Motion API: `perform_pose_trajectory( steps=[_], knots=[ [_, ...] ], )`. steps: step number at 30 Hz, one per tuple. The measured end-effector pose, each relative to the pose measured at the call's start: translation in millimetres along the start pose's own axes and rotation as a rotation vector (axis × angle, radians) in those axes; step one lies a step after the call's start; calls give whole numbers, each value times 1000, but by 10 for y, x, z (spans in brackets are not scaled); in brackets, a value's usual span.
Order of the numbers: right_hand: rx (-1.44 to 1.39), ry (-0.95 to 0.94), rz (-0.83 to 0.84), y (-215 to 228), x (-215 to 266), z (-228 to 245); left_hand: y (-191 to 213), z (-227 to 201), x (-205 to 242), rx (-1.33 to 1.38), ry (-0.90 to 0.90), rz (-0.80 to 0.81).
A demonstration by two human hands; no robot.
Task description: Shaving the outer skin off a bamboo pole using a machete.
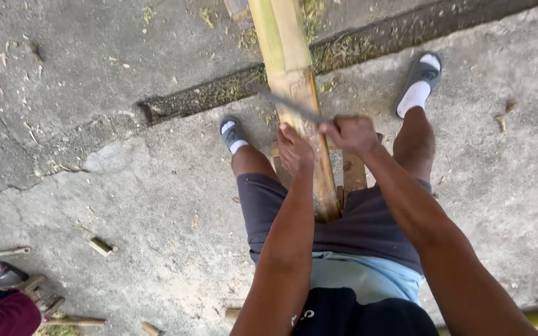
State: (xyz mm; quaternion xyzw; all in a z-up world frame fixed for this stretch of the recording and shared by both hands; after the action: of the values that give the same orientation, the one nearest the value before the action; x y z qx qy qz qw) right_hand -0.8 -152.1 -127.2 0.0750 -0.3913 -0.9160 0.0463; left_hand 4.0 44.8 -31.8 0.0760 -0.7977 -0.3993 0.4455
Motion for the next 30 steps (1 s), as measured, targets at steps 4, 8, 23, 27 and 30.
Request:
perform_pose_trajectory(
  steps=[4, 8, 23, 27, 30],
  knots=[
    [-23, -107, 64, -9, 111, 17, 5, 38, 29, 2, 14, 8],
    [1, 55, -96, 159, 60, 311, -23, -40, 26, 39, 26, 0],
    [-148, -232, -74, 177, 44, 39, 84, -78, 70, 28, 33, 23],
    [0, -80, 217, 43, 63, 274, 41, -92, 58, 49, 9, 4],
    [-97, -303, 5, 111, 191, -31, 21, -33, 101, 52, 11, 14]
  ],
)
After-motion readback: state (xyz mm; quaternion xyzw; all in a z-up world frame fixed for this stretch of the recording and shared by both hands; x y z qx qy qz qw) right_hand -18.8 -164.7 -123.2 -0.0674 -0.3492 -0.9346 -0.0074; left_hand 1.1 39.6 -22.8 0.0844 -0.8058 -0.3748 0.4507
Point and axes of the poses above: each hand's wrist, its own x-axis away from the middle knuckle, its own y-axis out of the back of the hand, z = x × y, the point moved 7 cm from there along -x, towards the middle knuckle, and after that the axes turned 14 degrees about -x, right-handed, at the moved point
